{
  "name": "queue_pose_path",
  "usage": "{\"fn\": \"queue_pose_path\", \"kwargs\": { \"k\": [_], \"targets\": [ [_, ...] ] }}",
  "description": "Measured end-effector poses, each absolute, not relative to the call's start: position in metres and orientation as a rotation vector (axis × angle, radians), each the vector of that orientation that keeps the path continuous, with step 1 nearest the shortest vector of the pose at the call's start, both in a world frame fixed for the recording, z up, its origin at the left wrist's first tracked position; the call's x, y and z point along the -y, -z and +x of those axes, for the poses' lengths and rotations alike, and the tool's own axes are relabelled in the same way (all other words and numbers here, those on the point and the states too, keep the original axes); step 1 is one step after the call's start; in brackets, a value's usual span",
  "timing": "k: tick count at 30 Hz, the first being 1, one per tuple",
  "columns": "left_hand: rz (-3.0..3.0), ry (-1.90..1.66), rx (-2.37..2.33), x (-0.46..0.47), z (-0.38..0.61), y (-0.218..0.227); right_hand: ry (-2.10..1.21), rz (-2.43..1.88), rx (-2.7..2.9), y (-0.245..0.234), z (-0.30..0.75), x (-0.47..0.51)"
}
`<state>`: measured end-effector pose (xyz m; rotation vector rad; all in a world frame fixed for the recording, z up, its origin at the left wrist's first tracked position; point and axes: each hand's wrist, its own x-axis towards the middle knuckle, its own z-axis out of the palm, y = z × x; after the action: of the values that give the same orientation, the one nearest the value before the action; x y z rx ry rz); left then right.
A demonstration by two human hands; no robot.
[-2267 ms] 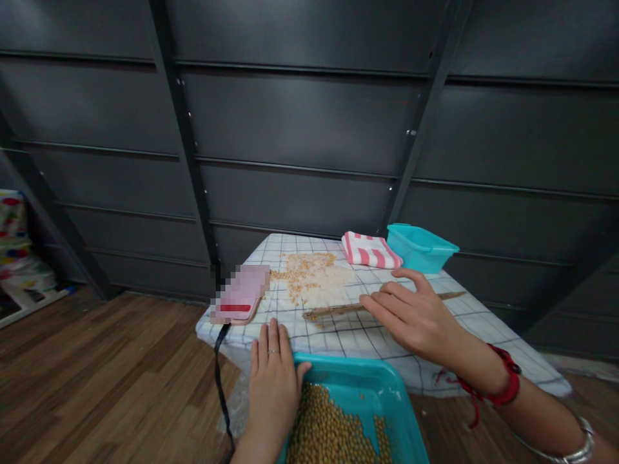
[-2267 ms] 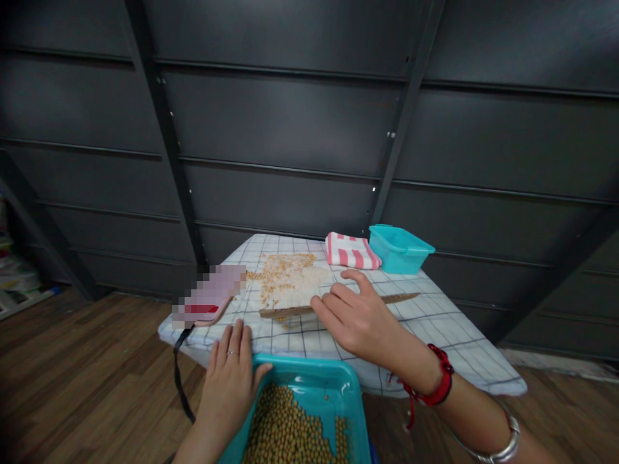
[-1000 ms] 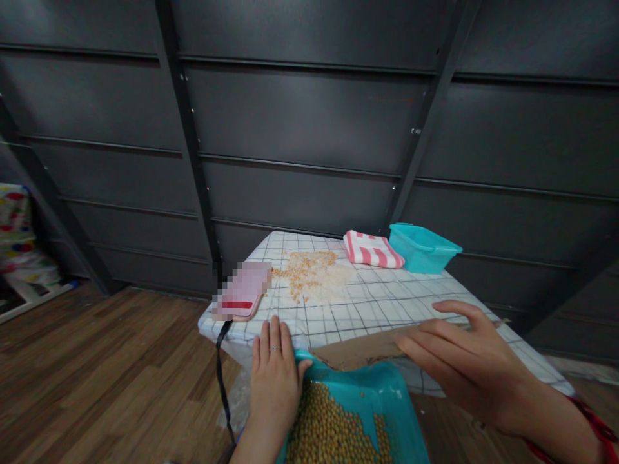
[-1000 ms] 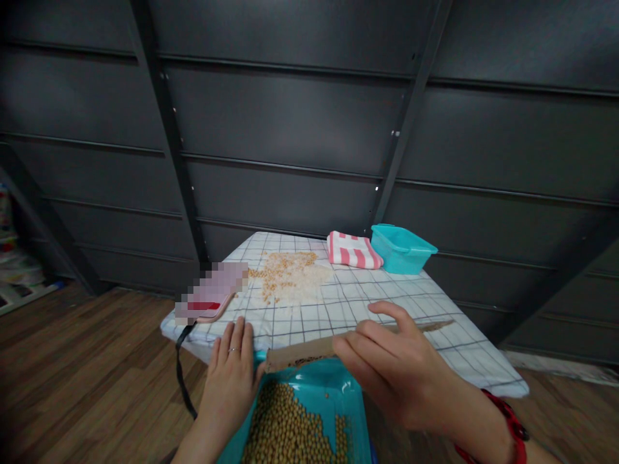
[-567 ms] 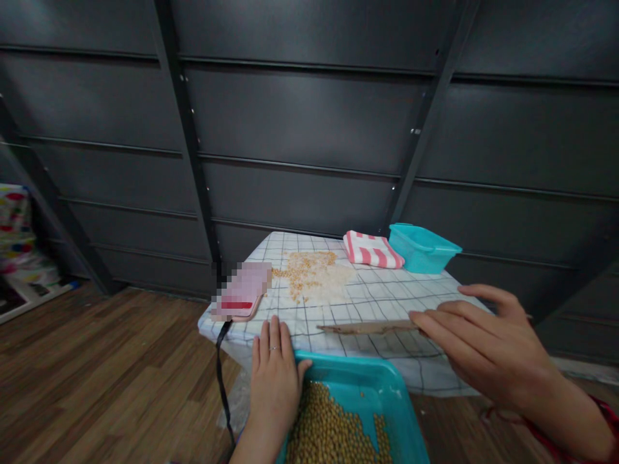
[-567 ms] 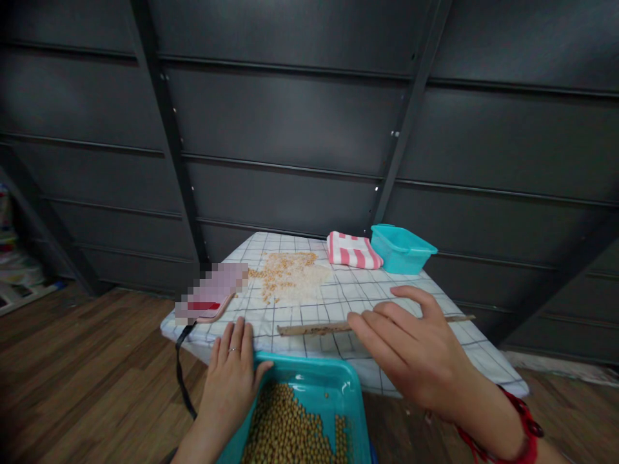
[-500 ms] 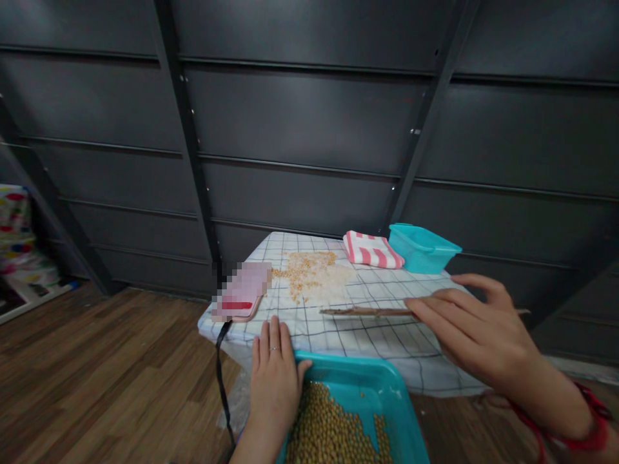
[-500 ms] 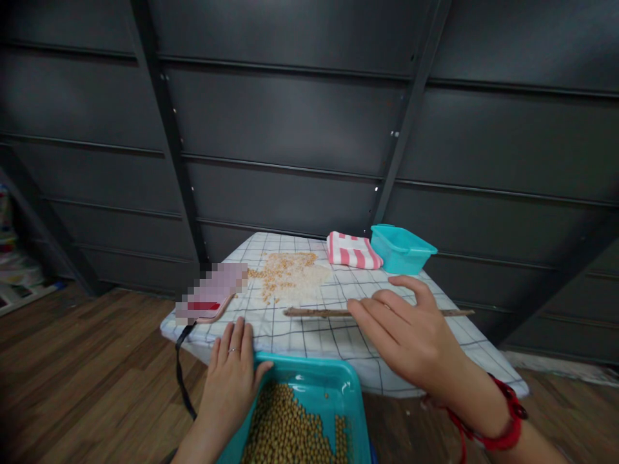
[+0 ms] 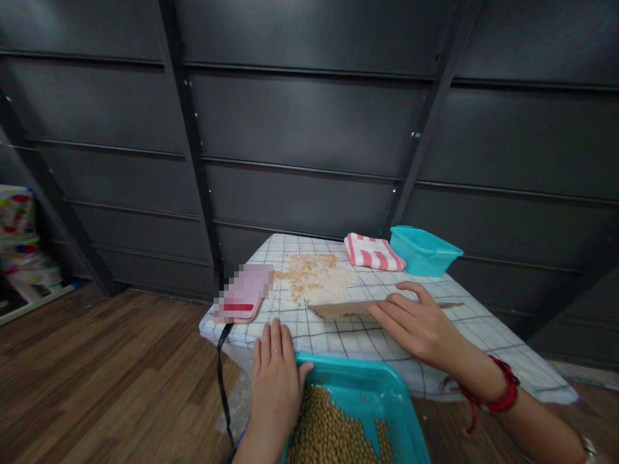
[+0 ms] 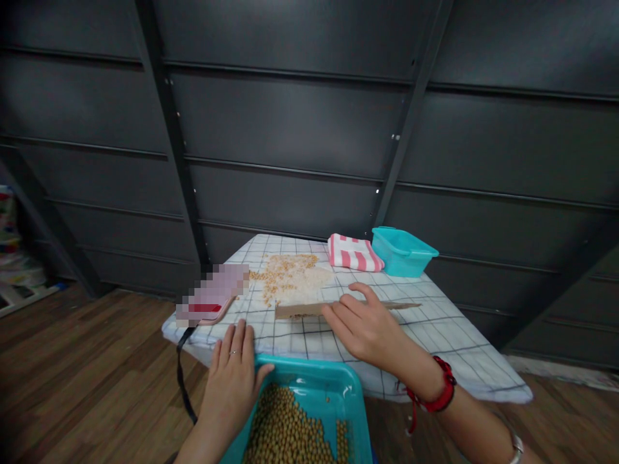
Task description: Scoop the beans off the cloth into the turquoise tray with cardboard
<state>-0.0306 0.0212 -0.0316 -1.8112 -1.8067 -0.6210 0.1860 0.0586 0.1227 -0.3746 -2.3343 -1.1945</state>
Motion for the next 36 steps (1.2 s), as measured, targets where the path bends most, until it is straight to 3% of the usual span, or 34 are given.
{"fn": "queue_pose_path", "kwargs": {
  "k": [9, 19, 29, 36],
  "targets": [
    [-1.818, 0.625, 1.775, -0.02, -0.033, 0.032, 1.308, -0.476, 2.249, -0.118, 0.178, -0.094],
    [-1.813, 0.626, 1.786, -0.019, -0.034, 0.031, 1.207, -0.444, 2.27, -0.154, 0.192, -0.07],
    [-1.807, 0.576, 1.777, -0.019, -0.033, 0.03, 1.179, -0.414, 2.357, -0.126, 0.173, -0.072],
    [-1.81, 0.625, 1.794, -0.022, -0.033, 0.036, 1.182, -0.535, 2.307, -0.136, 0.192, -0.089]
  ]
}}
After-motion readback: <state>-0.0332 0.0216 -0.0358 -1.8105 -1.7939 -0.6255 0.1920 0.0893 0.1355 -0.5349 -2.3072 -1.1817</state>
